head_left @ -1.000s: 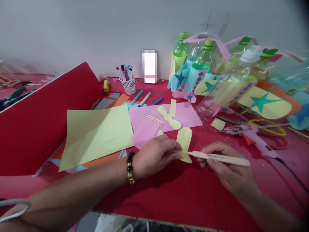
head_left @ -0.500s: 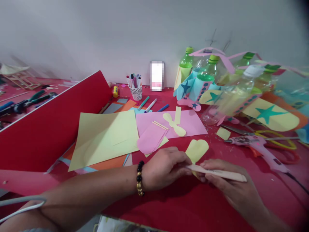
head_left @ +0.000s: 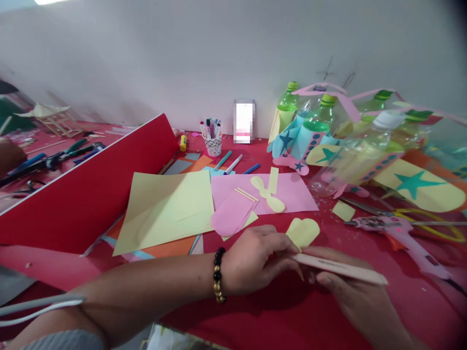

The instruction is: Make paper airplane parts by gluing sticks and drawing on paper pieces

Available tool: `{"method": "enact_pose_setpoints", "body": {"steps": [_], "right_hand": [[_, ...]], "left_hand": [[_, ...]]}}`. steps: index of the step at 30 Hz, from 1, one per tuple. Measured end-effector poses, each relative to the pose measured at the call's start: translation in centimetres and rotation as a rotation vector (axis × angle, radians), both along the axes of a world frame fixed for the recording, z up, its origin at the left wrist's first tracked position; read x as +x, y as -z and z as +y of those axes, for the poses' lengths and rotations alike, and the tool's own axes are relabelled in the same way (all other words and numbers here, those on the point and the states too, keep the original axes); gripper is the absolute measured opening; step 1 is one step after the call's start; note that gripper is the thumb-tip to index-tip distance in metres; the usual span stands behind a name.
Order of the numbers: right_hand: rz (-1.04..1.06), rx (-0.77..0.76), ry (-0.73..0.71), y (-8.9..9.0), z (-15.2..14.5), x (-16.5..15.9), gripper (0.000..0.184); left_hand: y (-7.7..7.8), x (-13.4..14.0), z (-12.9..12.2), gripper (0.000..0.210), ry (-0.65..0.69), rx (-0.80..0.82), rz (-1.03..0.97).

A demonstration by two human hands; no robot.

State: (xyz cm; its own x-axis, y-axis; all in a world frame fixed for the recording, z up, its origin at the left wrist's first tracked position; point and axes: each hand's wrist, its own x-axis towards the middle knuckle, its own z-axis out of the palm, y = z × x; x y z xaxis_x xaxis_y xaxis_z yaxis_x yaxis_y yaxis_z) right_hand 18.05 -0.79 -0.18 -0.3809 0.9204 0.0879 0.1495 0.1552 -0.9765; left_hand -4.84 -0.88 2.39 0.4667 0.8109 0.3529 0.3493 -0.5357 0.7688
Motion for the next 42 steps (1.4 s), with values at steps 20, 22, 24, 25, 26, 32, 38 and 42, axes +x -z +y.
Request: {"method": "enact_pose_setpoints", "body": {"steps": [20,22,24,25,26,32,38,42], "right_hand": [[-0.277,0.4,-0.204,0.7,0.6,-0.7,0.027],[-0.268,0.394,-0.195,0.8,0.6,-0.5,0.028],[-0.248,0.397,-0.18,0.7,0.6,-0.5,0.027],[-0.237,0.399,-0.175,0.6,0.6,-0.6,0.026],[-0.226,0.401,-0.172,0.5,0.6,-0.6,0.025],[-0.194,0.374,-0.185,0.2,0.6,-0.6,0.022],[-0.203,0.38,-0.148,0.0,0.5,-0.2,0.021],[-0.177,0.381,-0.067,-0.5,0.5,0.0,0.019]], "left_hand": [[-2.0,-10.9,14.2,0.026,-0.913,-0.044,0.865],[-1.9,-10.4,14.4,0.028,-0.875,-0.024,0.874],[-1.8,-9.8,14.4,0.027,-0.825,-0.011,0.871],[-1.8,-9.6,14.5,0.025,-0.803,-0.016,0.867],[-1.6,-9.3,14.7,0.023,-0.787,-0.03,0.863],[-0.6,-8.6,16.7,0.028,-0.79,-0.221,0.759],[-2.3,-8.5,15.3,0.03,-0.717,-0.37,0.368],[-3.4,-6.9,11.4,0.033,-0.546,-0.457,0.032]]}}
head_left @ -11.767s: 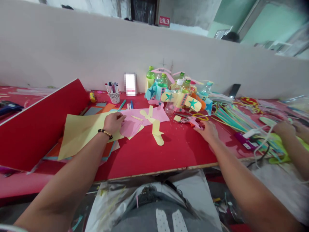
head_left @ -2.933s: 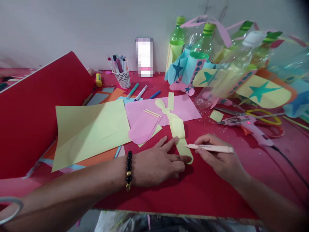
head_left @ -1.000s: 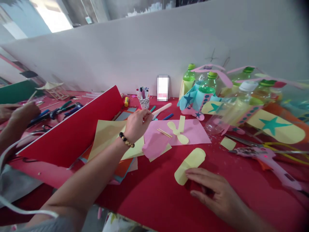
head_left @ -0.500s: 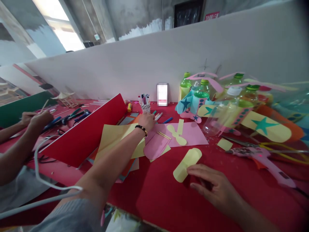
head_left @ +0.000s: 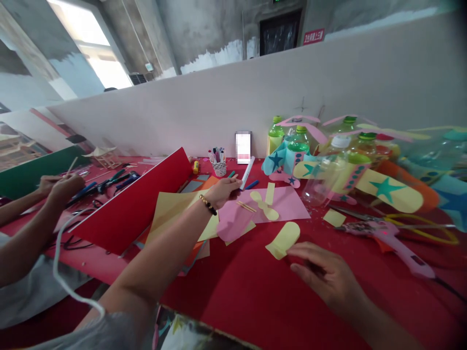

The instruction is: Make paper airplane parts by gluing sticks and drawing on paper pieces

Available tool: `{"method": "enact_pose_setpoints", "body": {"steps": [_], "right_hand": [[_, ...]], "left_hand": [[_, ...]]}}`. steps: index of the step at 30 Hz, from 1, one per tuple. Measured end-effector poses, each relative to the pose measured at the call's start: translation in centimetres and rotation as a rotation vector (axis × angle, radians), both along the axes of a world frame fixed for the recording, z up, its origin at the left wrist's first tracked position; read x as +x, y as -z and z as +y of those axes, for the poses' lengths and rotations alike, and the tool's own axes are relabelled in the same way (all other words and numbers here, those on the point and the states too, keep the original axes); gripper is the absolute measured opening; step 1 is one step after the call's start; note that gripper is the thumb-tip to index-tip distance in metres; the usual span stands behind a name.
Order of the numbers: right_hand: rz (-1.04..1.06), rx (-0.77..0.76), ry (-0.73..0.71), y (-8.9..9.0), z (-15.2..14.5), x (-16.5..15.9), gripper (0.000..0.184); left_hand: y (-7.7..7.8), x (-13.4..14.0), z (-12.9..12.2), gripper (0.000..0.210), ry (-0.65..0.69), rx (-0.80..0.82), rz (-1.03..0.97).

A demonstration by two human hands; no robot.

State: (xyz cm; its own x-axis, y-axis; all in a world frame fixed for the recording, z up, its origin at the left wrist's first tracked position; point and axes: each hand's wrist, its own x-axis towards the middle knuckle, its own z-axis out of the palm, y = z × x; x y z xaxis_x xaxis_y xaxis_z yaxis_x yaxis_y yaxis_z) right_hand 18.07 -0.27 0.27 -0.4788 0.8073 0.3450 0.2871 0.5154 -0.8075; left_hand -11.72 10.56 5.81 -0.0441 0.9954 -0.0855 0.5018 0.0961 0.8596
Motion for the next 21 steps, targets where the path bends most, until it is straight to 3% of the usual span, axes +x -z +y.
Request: {"method": "enact_pose_setpoints", "body": {"steps": [4,6,7,9,11,14,16,18,21], "right_hand": [[0.081,-0.101,0.109,-0.4,0.1,0.1,0.022],[0.152,-0.186,0.128,-0.6,0.2,0.1,0.03],[0.19,-0.218,0.132,-0.7,0.2,0.1,0.034],[0.24,-0.24,0.128,-0.9,0.3,0.0,0.037],[0.253,-0.226,0.131,-1.2,0.4,0.0,0.031],[0.243,-0.279,0.139,-1.4,0.3,0.2,0.023],[0.238,-0.375,0.121,-1.4,0.1,0.3,0.027],[0.243,-0.474,0.065,-1.4,-0.1,0.4,0.033],[0.269,-0.605,-0.062,-1.3,-0.2,0.4,0.035]], "left_hand": [[0.2,3.6,-4.8,0.038,0.2,-0.059,-0.29],[0.7,6.0,-7.0,0.042,0.351,-0.183,-0.598],[0.9,7.1,-7.9,0.043,0.408,-0.227,-0.65],[1.2,9.2,-9.4,0.041,0.481,-0.261,-0.597],[1.4,10.6,-10.2,0.032,0.503,-0.184,-0.48],[1.0,11.0,-9.8,0.023,0.564,-0.043,-0.228],[0.3,10.6,-8.9,0.027,0.531,0.048,-0.121],[-0.6,10.1,-7.9,0.03,0.452,0.141,-0.177],[-1.5,9.6,-6.9,0.035,0.545,0.128,-0.337]]}}
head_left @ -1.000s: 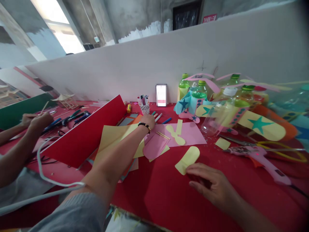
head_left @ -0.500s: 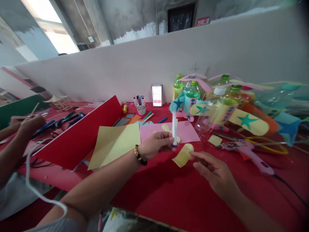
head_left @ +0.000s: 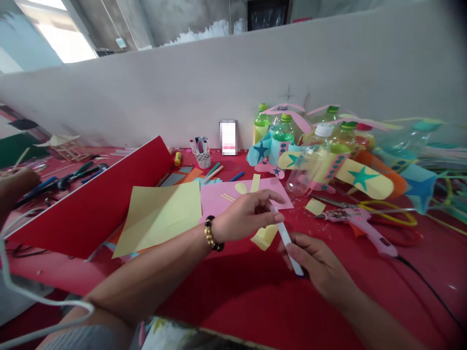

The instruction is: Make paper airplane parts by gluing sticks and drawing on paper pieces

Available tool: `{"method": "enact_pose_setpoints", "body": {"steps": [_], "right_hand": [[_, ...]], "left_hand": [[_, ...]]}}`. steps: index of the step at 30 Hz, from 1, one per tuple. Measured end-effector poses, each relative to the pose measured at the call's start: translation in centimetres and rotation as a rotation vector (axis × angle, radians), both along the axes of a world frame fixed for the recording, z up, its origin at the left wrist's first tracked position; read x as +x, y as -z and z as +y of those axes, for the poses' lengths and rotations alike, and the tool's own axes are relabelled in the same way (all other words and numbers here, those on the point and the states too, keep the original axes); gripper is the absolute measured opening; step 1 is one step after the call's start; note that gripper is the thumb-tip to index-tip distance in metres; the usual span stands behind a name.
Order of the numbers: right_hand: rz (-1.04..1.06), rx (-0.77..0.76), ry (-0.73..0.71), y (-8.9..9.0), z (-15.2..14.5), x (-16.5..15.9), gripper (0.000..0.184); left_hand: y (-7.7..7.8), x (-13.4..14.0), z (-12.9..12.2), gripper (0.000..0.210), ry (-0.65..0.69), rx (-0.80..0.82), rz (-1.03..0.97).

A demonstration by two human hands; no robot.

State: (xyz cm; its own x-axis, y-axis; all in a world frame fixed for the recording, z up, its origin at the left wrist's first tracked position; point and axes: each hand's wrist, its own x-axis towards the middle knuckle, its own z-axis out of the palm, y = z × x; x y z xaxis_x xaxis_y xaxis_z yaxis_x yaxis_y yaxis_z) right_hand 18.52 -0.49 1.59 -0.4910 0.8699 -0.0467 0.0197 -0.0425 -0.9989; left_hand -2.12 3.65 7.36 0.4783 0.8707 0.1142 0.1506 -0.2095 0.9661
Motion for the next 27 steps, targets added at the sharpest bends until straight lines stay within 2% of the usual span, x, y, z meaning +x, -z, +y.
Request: {"method": "enact_pose_setpoints", "body": {"steps": [3,8,12,16,18,20,21,23,25,27], "right_hand": [[0.033,-0.071,-0.064,-0.1,0.2,0.0,0.035],[0.024,-0.07,-0.084,-0.5,0.8,-0.1,0.037],[-0.019,-0.045,-0.113,-0.9,1.1,0.1,0.036],[-0.123,0.013,-0.122,-1.3,0.8,1.0,0.037],[-0.168,0.019,-0.112,-1.3,0.7,1.6,0.037],[-0.126,-0.004,-0.069,-1.2,0.6,1.8,0.037],[-0.066,-0.028,-0.033,-1.0,0.7,1.7,0.036],[0.092,-0.097,0.041,-0.8,0.8,1.3,0.031],[0.245,-0.149,0.099,-0.5,1.0,0.9,0.022],[0.352,-0.134,0.151,-0.3,1.1,0.7,0.014]], "left_hand": [[-0.1,-0.4,0.3,0.031,0.083,-0.079,-0.05],[0.5,-0.9,-0.1,0.03,-0.025,-0.11,-0.071],[0.7,-0.7,-0.3,0.027,-0.031,-0.122,-0.052],[-0.1,-2.5,0.7,0.023,-0.067,-0.13,-0.05],[-1.1,-4.5,1.5,0.023,-0.335,-0.011,-0.219],[-1.9,-6.2,1.8,0.023,-0.488,0.071,-0.339],[-2.1,-6.6,1.7,0.023,-0.478,0.079,-0.331],[-1.8,-6.3,0.8,0.021,-0.336,-0.013,-0.264],[-0.6,-4.7,-0.7,0.022,-0.225,-0.15,-0.279],[0.9,-2.7,-2.1,0.024,-0.132,-0.299,-0.296]]}}
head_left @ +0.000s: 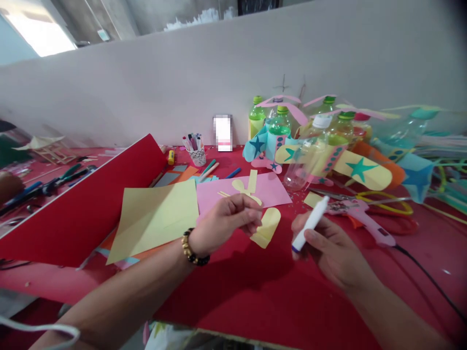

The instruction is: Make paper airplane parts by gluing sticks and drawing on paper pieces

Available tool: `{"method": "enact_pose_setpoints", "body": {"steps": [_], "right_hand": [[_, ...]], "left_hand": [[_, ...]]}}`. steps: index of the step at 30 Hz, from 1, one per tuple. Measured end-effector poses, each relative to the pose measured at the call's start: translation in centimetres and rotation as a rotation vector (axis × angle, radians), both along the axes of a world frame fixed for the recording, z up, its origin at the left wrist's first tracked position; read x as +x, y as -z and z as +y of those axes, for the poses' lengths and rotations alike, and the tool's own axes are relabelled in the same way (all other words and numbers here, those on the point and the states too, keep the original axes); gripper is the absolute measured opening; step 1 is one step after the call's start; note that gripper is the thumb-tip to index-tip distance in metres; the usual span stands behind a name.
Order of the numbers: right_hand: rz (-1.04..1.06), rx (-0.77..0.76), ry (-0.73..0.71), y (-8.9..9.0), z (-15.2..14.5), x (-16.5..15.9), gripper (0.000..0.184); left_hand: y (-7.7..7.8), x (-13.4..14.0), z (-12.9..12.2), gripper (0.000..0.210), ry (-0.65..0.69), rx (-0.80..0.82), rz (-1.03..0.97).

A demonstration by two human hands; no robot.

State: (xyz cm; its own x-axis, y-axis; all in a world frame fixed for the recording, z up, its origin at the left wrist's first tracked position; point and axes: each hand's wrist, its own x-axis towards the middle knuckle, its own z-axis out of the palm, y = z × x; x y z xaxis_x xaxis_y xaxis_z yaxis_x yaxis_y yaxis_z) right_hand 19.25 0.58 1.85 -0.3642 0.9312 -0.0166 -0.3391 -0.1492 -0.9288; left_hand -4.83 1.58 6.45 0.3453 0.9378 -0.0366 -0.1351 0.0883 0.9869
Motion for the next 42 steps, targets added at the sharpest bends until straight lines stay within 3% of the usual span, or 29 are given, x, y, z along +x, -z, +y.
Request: {"method": "enact_pose_setpoints", "body": {"steps": [6,13,21,26,30,35,38,41,42], "right_hand": [[-0.005,0.174,0.13,-0.1,-0.3,-0.2,0.007],[-0.127,0.197,0.179,0.5,-0.5,-0.6,0.008],[-0.13,0.196,0.227,0.7,-0.9,-1.0,0.004],[-0.01,0.117,0.18,0.1,-1.6,-2.0,0.005],[-0.009,0.085,0.219,-0.4,-1.8,-2.4,0.006],[-0.14,0.173,0.22,-0.5,-1.3,-1.4,0.009],[-0.354,0.239,0.229,-0.2,-1.4,-0.5,0.013],[-0.52,0.325,0.335,0.2,-1.9,-0.2,0.011],[-0.552,0.377,0.372,0.3,-2.0,-0.2,0.019]], "left_hand": [[2.7,3.0,-1.7,0.032,0.095,-0.233,-0.204],[4.0,3.7,-2.3,0.035,0.063,-0.288,-0.352],[4.5,4.5,-2.8,0.033,0.013,-0.169,-0.407],[4.7,5.1,-3.4,0.026,-0.045,-0.047,-0.389],[4.9,5.6,-3.8,0.024,-0.08,-0.009,-0.367],[4.8,5.3,-3.3,0.025,-0.052,0.011,-0.323],[4.6,4.6,-2.8,0.029,-0.069,-0.034,-0.325],[4.5,4.2,-2.5,0.033,-0.137,-0.069,-0.307],[4.6,4.1,-2.5,0.034,-0.144,-0.075,-0.3]]}}
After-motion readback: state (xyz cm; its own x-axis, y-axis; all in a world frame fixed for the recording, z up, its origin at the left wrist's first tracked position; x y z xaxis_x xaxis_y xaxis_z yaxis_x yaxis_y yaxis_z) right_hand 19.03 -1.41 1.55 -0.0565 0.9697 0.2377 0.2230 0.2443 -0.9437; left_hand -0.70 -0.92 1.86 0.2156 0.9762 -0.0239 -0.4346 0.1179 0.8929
